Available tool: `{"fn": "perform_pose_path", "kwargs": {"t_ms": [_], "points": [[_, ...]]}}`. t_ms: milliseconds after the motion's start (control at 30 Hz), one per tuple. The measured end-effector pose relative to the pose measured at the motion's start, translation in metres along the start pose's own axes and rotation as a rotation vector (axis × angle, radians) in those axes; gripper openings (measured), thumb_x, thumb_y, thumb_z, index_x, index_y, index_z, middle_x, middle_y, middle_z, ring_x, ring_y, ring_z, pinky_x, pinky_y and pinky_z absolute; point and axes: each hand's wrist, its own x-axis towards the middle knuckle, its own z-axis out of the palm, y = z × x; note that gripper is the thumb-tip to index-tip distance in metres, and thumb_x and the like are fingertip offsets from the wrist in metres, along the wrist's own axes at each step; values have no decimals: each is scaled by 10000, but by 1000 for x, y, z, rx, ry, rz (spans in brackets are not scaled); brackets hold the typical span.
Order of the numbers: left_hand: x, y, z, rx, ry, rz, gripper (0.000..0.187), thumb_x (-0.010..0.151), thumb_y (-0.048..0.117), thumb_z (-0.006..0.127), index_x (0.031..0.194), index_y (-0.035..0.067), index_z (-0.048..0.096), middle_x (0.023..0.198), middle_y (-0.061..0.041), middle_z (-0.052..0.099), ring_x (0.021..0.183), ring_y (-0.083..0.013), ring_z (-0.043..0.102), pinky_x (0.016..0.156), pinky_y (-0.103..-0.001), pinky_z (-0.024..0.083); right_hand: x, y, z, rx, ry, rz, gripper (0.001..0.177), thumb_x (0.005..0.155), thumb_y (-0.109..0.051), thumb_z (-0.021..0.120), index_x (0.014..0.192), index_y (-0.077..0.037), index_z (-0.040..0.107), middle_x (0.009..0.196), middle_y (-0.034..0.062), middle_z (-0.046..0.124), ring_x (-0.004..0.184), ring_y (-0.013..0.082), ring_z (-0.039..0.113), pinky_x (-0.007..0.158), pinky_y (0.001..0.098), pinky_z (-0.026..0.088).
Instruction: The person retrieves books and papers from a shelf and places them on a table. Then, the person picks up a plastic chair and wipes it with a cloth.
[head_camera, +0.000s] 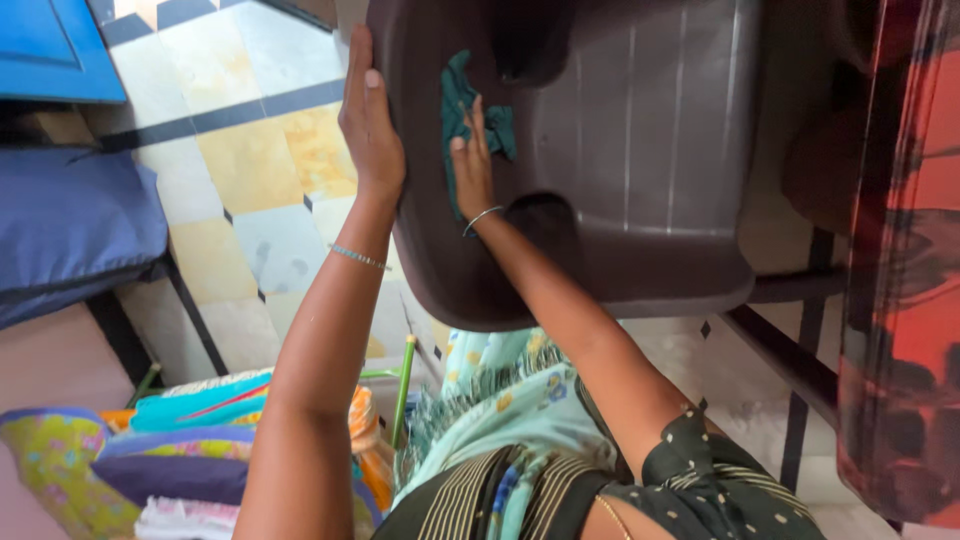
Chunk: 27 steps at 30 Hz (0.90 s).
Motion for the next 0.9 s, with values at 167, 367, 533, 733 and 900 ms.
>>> {"fn": "perform_pose_path", "kwargs": {"t_ms": [167,367,533,733,900], "points": [[0,3,0,83,3,62,472,1179,274,414,1584,37,460,1665,-137,464,1567,-304,410,1304,-351,324,53,108,-38,-399,84,111,710,1108,-548,295,1681,-163,134,1705,173,270,1580,369,264,1261,511,268],[-1,10,2,149,20,17,463,1106,118,591,1546,23,482,1614,-161,501,1539,-336,470,1291,-380,369,53,120,-118,-1158,-379,447,610,1063,-469,236,1631,-247,240,1713,18,-54,1551,318,-100,1214,669,42],[1,7,3,192,27,20,483,1075,49,636,1535,22,489,1610,-147,508,1538,-316,479,1291,-374,388,20,185,-106,-964,-151,278,607,1120,-465,325,1598,-91,349,1736,158,107,1583,424,58,1287,529,146],[2,11,4,181,24,106,505,1071,-8,581,1559,26,459,1621,-134,496,1546,-314,461,1300,-369,374,-22,186,-87,-606,-88,297,762,1086,-527,368,1577,50,284,1642,256,291,1532,411,270,1258,449,200],[4,-1,8,219,43,109,502,1048,-5,587,1537,22,477,1595,-159,516,1515,-349,474,1271,-392,373,-74,76,-52,-445,-97,94,661,1097,-478,440,1503,44,442,1618,251,377,1507,413,375,1266,447,302]]}}
